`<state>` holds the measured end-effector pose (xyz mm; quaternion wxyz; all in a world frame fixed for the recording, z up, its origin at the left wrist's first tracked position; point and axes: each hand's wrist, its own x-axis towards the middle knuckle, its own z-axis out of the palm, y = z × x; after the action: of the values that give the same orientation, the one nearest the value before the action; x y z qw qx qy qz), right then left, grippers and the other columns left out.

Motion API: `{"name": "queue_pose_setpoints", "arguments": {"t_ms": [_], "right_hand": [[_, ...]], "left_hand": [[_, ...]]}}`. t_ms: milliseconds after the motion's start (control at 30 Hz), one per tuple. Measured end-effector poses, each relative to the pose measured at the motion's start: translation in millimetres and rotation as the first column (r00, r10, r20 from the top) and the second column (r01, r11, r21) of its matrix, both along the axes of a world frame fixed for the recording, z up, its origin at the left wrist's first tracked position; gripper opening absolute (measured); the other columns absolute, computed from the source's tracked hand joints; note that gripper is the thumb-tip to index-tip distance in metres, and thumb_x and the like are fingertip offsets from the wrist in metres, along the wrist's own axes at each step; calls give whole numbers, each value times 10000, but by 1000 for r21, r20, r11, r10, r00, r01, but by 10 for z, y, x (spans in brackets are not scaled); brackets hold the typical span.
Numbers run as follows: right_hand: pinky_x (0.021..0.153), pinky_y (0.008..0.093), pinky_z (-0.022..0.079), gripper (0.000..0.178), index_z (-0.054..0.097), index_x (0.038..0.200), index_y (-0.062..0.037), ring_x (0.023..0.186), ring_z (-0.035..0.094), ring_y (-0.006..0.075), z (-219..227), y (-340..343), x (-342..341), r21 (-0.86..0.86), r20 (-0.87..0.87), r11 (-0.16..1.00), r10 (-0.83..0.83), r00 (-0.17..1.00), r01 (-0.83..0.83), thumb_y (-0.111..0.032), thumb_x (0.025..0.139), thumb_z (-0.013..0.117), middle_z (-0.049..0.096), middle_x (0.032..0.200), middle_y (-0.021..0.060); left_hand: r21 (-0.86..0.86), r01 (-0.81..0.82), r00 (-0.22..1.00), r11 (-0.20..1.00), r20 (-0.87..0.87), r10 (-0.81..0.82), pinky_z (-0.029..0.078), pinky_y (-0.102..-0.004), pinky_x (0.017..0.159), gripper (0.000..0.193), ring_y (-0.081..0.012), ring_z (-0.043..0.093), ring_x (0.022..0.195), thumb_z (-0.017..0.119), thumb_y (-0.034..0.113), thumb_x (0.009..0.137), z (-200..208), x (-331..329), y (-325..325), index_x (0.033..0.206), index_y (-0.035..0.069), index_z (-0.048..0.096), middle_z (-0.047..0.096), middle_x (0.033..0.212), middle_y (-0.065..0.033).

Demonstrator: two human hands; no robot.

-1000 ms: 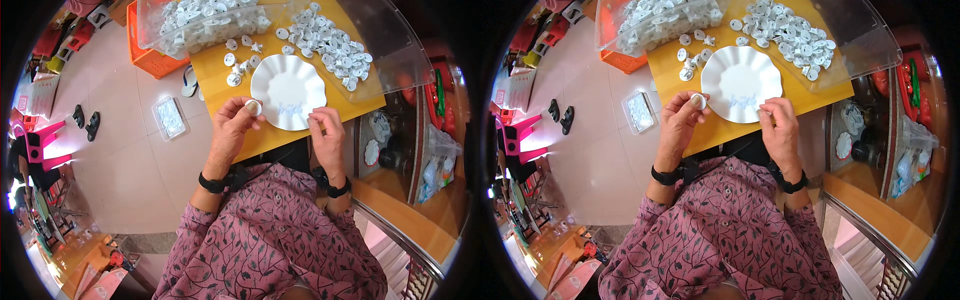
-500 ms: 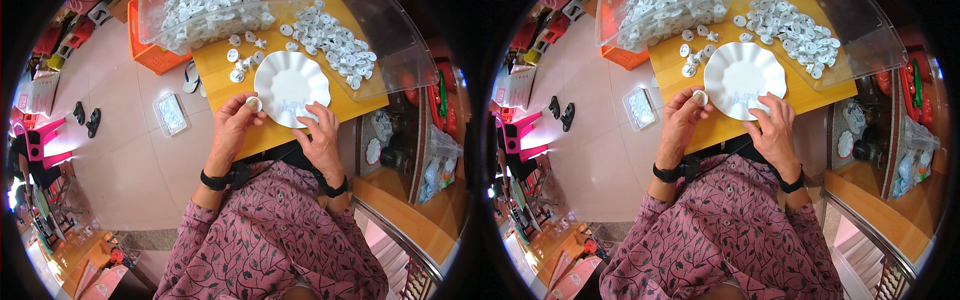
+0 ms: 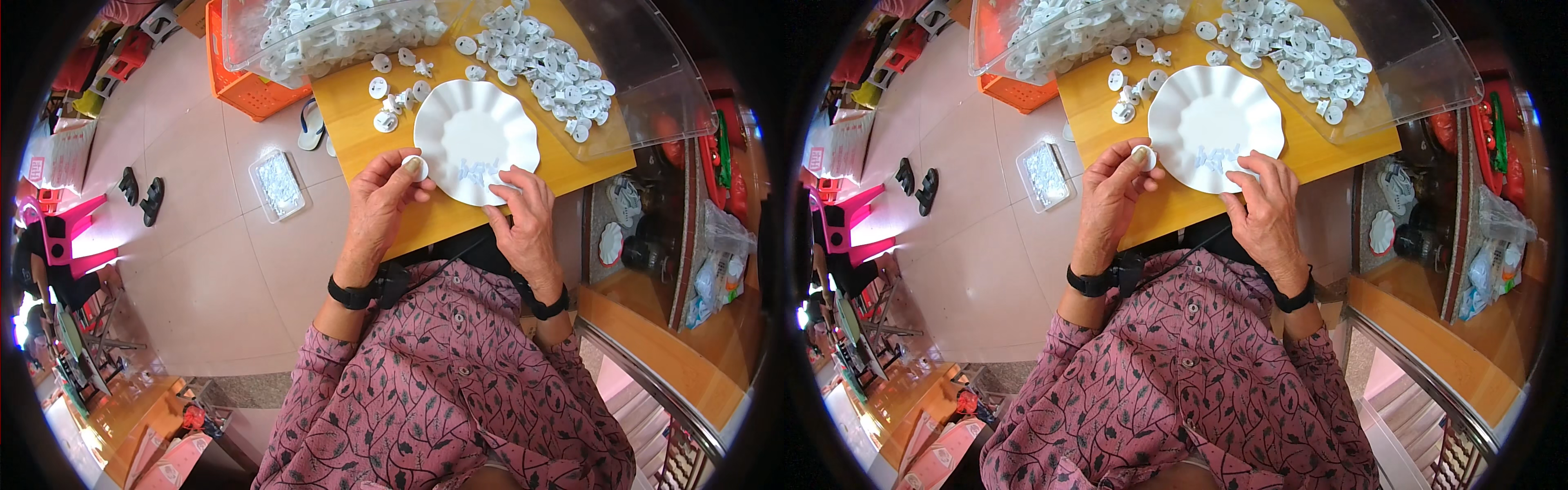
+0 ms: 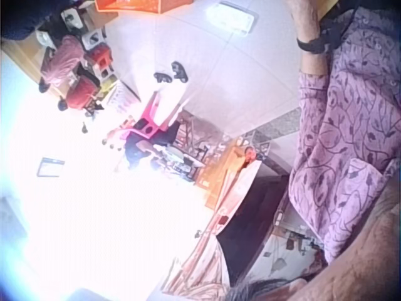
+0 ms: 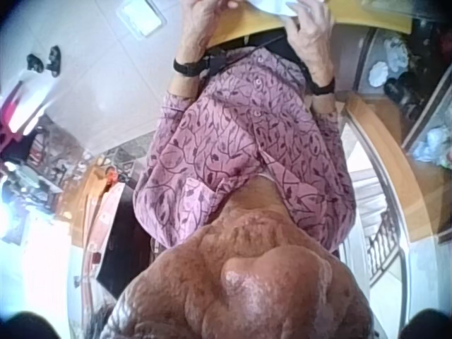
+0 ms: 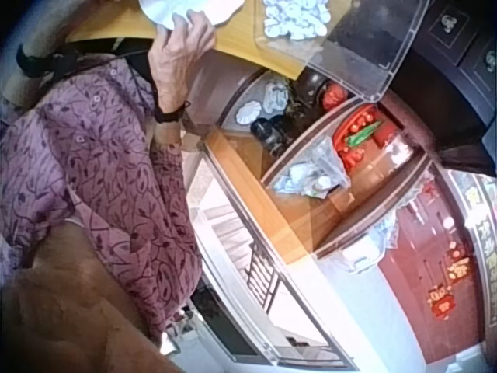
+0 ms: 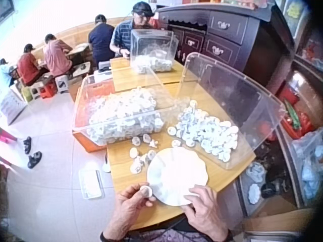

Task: Assembling small white plastic components by inserting small pins or pieces into a base part.

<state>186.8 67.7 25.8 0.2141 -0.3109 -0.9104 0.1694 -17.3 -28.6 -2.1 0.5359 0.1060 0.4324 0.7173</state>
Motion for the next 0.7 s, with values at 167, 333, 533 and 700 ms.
{"name": "queue_pose_setpoints", "arguments": {"t_ms": [167,333,533,700], "right_hand": [[999,468,366,276,653,1013,-42,1179,520,313,6,-12,-8,28,23,1000,-4,1000,3,-72,756,750,565,1163,109],[1003,466,368,217,664,974,-50,1166,530,311,5,-39,12,85,42,995,38,998,-42,-38,768,731,577,1127,105],[1004,462,371,153,644,901,-51,1153,543,303,-48,-54,19,79,3,996,30,1000,-30,-9,773,715,590,1098,93],[1006,466,364,165,597,897,-53,1149,548,292,-101,-57,-4,120,-11,992,39,999,-37,0,777,699,588,1094,91]], "left_hand": [[-4,5,1000,1000,-5,-5,532,-245,684,243,-163,664,820,586,66,960,0,6,0,1174,-51,596,658,1003,-104],[7,-6,1000,1000,-10,6,535,-236,673,277,-153,670,791,610,127,966,8,26,5,1173,-57,597,661,970,-104],[1,1,1000,1000,-10,-1,537,-238,674,268,-149,670,790,608,123,967,-3,30,9,1171,-50,603,663,962,-100],[13,5,1000,1000,-10,-5,539,-237,675,264,-147,670,786,609,123,967,-4,34,8,1168,-48,606,665,968,-99]]}}
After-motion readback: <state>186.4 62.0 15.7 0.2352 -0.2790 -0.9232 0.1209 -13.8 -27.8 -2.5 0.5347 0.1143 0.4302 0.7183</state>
